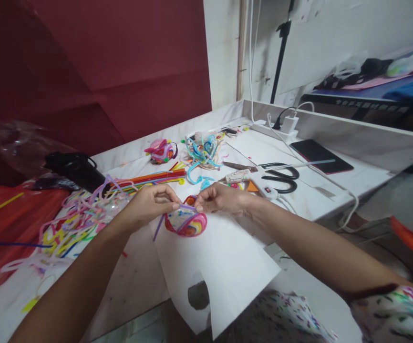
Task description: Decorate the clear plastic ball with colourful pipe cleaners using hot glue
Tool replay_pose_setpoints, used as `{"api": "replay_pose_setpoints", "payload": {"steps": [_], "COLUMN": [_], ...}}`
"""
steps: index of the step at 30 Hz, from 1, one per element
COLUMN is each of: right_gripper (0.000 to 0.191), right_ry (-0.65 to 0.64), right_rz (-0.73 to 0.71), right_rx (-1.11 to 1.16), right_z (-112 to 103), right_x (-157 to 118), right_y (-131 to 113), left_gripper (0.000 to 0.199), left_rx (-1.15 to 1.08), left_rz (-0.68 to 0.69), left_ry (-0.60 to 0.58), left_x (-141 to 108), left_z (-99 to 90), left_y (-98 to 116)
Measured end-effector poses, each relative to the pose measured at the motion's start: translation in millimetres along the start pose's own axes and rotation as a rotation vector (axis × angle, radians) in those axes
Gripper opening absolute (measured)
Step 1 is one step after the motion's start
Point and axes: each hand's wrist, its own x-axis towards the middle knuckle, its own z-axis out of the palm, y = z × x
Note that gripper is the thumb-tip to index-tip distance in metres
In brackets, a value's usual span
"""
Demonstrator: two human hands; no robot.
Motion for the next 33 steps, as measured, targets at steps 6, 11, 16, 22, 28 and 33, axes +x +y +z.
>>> {"api": "replay_pose_setpoints", "payload": {"steps": [6, 11, 16, 22, 28, 33], "right_gripper": [0.011, 0.012, 0.017, 0.027, 0.023, 0.017], "right_ry": [-0.020, -0.056, -0.093, -0.098, -0.083, -0.102], "right_rz": [-0.021, -0.040, -0.048, -0.057, -0.077, -0.090], "right_rx": [0.002, -0.001, 0.003, 0.018, 0.003, -0.029], "right_z": [-0.2, 0.1, -1.3, -7.4, -6.9, -8.2], "right_x": [-1.6, -2.6, -3.3, -7.5, -14.9, -17.2], "right_y": [1.0, 1.7, 2.1, 1.8, -3.8, -7.2], "left_gripper": [0.031, 0.026, 0.020, 0.023, 0.020, 0.020], "left_rx": [0.158, 0.210, 0.096, 0.088, 0.102, 0.127], "left_rz": [0.011, -0.070, -0.142, -0.116, -0.083, -0.088], "left_ry": [-0.191, -0.355, -0.406, -0.338, -0.284, -0.268], "left_x": [8.8, 13.0, 9.1, -3.0, -9.3, -10.3], "left_z": [-9.1, -15.8, -14.5, -9.8, -5.6, -3.2], "left_y": [-2.5, 1.6, 4.6, 7.8, 12.6, 14.4]}}
